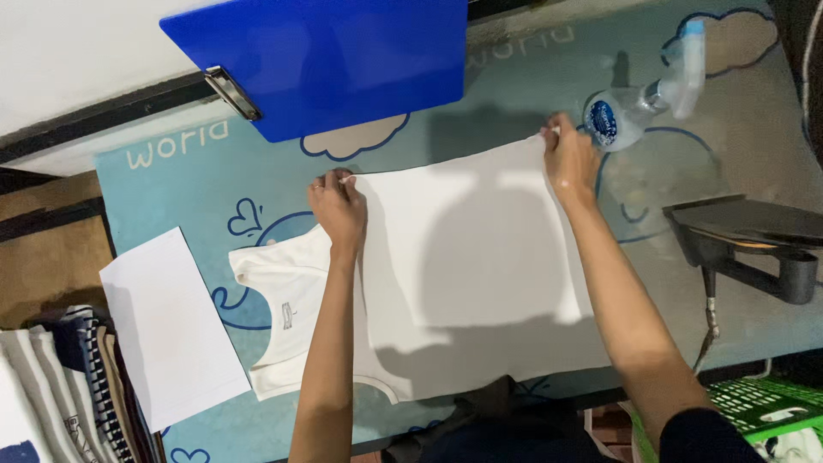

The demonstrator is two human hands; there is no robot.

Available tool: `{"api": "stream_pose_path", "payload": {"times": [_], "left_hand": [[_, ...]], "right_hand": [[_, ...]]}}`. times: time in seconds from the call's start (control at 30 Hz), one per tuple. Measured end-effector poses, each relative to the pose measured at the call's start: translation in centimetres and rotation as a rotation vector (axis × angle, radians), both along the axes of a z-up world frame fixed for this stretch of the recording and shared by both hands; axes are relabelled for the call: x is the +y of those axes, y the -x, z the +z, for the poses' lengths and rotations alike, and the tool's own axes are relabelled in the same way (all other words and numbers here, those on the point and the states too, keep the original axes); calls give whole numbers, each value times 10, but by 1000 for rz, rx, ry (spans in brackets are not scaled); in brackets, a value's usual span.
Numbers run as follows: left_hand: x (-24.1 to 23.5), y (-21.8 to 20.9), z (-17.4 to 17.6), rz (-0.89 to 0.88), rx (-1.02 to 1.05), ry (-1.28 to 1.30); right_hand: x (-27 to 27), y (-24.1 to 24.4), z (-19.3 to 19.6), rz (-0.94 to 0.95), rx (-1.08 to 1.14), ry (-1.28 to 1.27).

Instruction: The person irons a white shirt, uses a blue clipboard as a folding guide to fold the shirt, and then sprays a white tank top with a liquid from a bottle before ironing it.

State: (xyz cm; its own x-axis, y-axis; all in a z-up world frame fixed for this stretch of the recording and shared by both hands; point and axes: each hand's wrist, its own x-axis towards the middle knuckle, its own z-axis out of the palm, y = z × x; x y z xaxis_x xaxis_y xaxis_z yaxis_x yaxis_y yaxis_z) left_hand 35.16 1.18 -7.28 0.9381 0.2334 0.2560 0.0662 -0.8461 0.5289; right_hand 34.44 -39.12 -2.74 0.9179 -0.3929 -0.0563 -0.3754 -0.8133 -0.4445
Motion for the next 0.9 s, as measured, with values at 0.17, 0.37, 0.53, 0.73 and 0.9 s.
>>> {"api": "stream_pose_path", "payload": {"times": [0.17,0.37,0.53,0.73,0.9], "left_hand": [[3,4,-31,2,-59,-327],[-54,96,7,-317,-136,-429],[-114,251,36,-644,-54,-331],[-115,326,48,-704,43,-386],[-116,331,49,-708,94,-422]], "right_hand": [[8,-15,-16,-151,62,228],[45,84,-12,169,-446,417],[97,255,17,500,-144,183],[26,332,-6,249,-92,379],[-7,339,5,-67,-153,-93]]}}
